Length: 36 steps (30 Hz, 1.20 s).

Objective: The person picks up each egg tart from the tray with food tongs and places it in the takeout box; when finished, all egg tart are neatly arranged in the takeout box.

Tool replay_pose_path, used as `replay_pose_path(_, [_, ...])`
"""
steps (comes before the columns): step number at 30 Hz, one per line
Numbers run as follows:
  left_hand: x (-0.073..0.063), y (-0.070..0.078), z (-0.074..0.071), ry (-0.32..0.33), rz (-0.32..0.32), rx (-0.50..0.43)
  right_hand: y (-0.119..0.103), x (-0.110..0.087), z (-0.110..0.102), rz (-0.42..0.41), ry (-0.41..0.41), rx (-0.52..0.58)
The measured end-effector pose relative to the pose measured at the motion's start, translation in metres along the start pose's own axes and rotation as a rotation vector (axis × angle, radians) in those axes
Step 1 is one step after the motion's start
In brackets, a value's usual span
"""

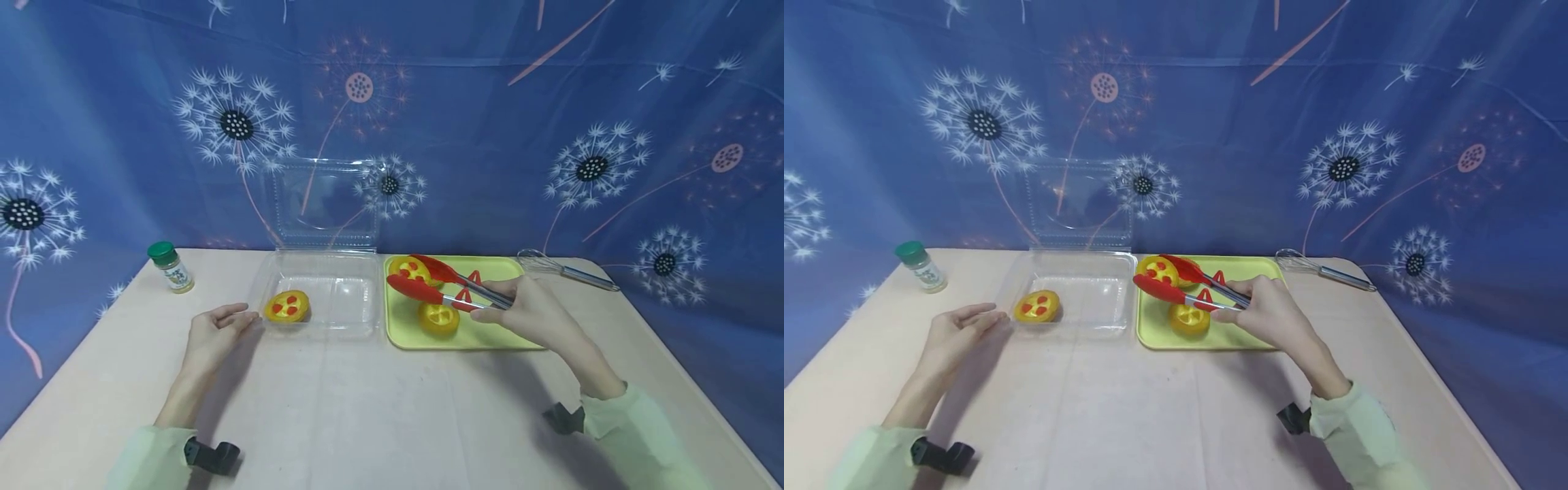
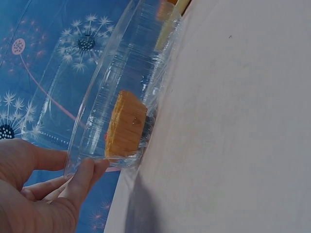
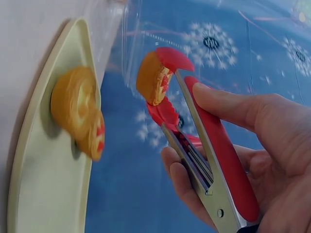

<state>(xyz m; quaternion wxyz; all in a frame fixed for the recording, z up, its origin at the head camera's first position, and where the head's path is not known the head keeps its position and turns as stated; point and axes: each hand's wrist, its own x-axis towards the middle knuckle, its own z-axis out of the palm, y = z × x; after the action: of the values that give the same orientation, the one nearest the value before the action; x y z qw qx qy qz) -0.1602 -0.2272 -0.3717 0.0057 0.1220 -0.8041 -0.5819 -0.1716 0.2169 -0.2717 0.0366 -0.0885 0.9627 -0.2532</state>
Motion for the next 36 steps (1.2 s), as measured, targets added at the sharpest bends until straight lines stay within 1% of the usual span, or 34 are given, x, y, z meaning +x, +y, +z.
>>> replay_pose_path(7, [0.000, -0.001, 0.002, 0.011, -0.004, 0.007, -0.024, 0.018, 0.021, -0.065, -0.016, 0.055])
replay_pose_path(10, [0.000, -0.002, 0.001, 0.010, -0.007, -0.001, -0.034, 0.026, 0.029, -0.087, -0.037, 0.073])
replay_pose_path(15, [0.000, -0.002, 0.002, 0.010, -0.011, -0.010, -0.049, 0.039, 0.042, -0.083, -0.087, 0.104])
replay_pose_path(20, [0.000, -0.002, 0.003, 0.017, -0.009, -0.016, -0.063, 0.052, 0.054, -0.088, -0.117, 0.079])
replay_pose_path(26, [0.000, -0.003, 0.003, 0.026, -0.002, -0.030, -0.076, 0.065, 0.068, -0.133, -0.107, 0.014])
replay_pose_path(31, [0.000, -0.002, 0.004, 0.026, -0.007, -0.040, -0.084, 0.073, 0.077, -0.133, -0.122, -0.006])
replay_pose_path(36, [0.000, -0.003, 0.004, 0.026, -0.013, -0.040, -0.089, 0.080, 0.085, -0.137, -0.106, -0.045])
